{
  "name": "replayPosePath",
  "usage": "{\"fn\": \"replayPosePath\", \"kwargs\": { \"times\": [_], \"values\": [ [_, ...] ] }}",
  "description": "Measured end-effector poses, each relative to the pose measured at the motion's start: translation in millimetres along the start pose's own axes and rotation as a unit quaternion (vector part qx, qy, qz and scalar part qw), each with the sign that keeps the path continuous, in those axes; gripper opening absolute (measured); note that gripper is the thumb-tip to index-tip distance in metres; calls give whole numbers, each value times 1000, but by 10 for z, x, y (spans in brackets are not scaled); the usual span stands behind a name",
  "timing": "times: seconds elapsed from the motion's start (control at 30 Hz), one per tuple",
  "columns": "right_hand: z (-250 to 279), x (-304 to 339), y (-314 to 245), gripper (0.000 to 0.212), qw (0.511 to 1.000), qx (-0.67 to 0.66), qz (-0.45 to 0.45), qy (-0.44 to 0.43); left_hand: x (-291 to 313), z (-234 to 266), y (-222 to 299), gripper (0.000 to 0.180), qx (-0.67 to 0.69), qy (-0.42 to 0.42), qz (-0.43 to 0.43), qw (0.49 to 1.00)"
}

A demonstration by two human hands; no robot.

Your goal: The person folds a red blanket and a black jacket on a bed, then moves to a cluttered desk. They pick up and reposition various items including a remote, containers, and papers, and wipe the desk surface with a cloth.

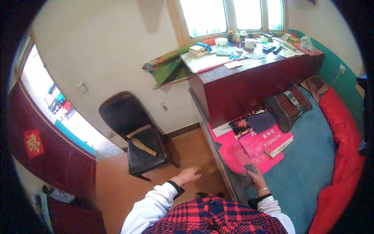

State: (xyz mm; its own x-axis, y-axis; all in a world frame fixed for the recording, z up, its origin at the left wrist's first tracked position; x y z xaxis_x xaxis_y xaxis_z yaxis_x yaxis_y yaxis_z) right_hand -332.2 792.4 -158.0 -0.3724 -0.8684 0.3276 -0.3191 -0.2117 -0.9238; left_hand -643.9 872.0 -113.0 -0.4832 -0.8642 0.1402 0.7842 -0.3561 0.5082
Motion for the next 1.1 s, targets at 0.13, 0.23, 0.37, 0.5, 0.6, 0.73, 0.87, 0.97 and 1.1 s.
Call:
{"fn": "replayPosePath", "kwargs": {
  "times": [0.13,0.23,0.37,0.5,0.6,0.73,0.87,0.97,1.1],
  "values": [
    [40,-580,237,38,998,35,-54,-3,-665,782,-88,45,-43,154,24,987],
    [283,-825,482,38,978,191,6,85,-1229,1598,256,44,-43,400,-129,906],
    [480,-783,742,42,953,268,5,145,-2049,2407,847,53,-108,480,-291,821],
    [494,-722,781,34,959,230,2,166,-2740,2713,1230,62,-155,430,-327,827],
    [499,-730,735,35,927,306,11,218,-2963,2720,1297,69,-136,366,-327,861],
    [508,-721,683,46,913,335,-26,229,-3077,2637,1252,76,-138,324,-260,899],
    [479,-688,611,51,940,254,-107,202,-3176,2681,1232,78,-131,300,-197,924],
    [436,-718,499,50,949,237,-91,186,-3188,2694,1242,77,-143,294,-195,925],
    [476,-722,593,45,946,239,-142,169,-3191,2701,1209,76,-138,307,-200,920]
  ]
}}
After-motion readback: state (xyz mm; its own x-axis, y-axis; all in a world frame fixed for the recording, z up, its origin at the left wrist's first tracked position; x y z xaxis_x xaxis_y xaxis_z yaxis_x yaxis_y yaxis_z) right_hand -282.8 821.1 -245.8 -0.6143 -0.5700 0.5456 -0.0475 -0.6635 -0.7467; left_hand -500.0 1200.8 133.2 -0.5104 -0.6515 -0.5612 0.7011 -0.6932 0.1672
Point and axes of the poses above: each hand's wrist, its own x-axis away from the middle knuckle, its own z-axis out of the back of the hand, y = z × x, the point moved 7 cm from there along -x, towards the middle knuckle, and after that the axes turned 14 degrees about y, right-handed, at the moved point
